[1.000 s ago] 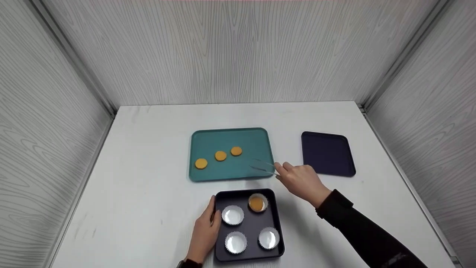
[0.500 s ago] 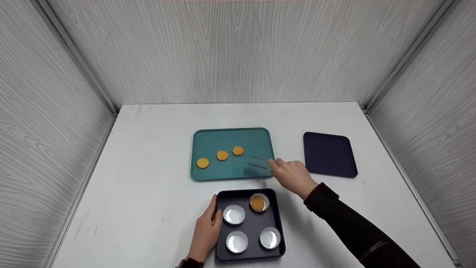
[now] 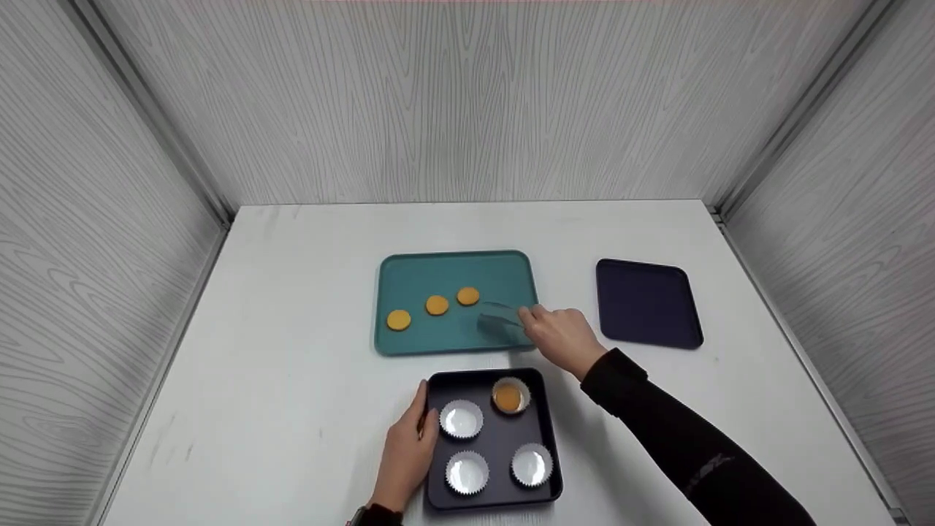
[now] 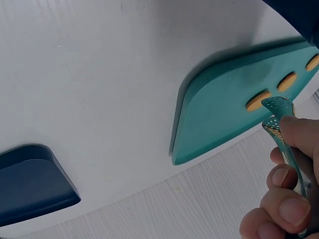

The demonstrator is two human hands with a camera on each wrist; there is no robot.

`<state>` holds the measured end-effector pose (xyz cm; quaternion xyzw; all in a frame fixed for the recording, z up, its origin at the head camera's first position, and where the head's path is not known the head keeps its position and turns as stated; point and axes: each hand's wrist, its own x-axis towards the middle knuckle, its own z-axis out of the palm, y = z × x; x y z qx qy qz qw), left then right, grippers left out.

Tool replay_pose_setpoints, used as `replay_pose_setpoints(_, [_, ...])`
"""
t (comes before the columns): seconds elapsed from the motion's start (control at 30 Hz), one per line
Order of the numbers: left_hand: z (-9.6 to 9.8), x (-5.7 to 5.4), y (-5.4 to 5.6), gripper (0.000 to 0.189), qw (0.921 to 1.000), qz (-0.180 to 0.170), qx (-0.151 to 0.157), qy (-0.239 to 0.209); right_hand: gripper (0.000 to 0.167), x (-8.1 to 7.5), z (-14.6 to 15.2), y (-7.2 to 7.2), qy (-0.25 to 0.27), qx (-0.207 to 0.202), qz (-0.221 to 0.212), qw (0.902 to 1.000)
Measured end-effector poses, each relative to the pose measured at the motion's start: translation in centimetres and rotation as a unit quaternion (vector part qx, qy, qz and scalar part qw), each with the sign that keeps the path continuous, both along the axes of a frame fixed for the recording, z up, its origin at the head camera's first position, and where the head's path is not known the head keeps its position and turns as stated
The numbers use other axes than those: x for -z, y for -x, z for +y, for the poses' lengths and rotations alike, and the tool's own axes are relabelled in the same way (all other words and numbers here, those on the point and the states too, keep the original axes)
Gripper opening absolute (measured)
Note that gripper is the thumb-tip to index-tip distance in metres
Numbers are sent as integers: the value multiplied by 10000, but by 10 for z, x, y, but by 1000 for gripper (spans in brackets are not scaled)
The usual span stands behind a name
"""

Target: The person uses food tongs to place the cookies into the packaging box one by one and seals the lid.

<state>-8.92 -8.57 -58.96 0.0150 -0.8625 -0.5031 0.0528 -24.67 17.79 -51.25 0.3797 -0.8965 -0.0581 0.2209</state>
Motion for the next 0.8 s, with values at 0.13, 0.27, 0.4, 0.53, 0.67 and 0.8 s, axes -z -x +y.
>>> replay_pose_setpoints(0.13, [0, 0, 0, 52, 10000, 13, -20, 19, 21, 0, -5, 3, -104, 1, 71, 9999])
replay_pose_setpoints(0.27, [0, 0, 0, 52, 10000, 15, -30, -29, 22, -1, -9, 5, -267, -10, 126, 9996])
replay_pose_setpoints(0.4, [1, 0, 0, 53, 9999, -42, -18, -97, 23, 0, -12, 8, -404, 19, 200, 9990])
replay_pose_setpoints(0.53, [1, 0, 0, 53, 9998, -143, -5, -110, 24, 3, -15, 11, -518, 86, 263, 9983])
replay_pose_setpoints(0.67, [2, 0, 0, 53, 9998, -192, -4, -108, 24, 3, -17, 13, -653, 134, 237, 9975])
replay_pose_setpoints(0.8, [3, 0, 0, 53, 9999, -133, -23, -84, 22, 4, -20, 15, -747, 133, 316, 9966])
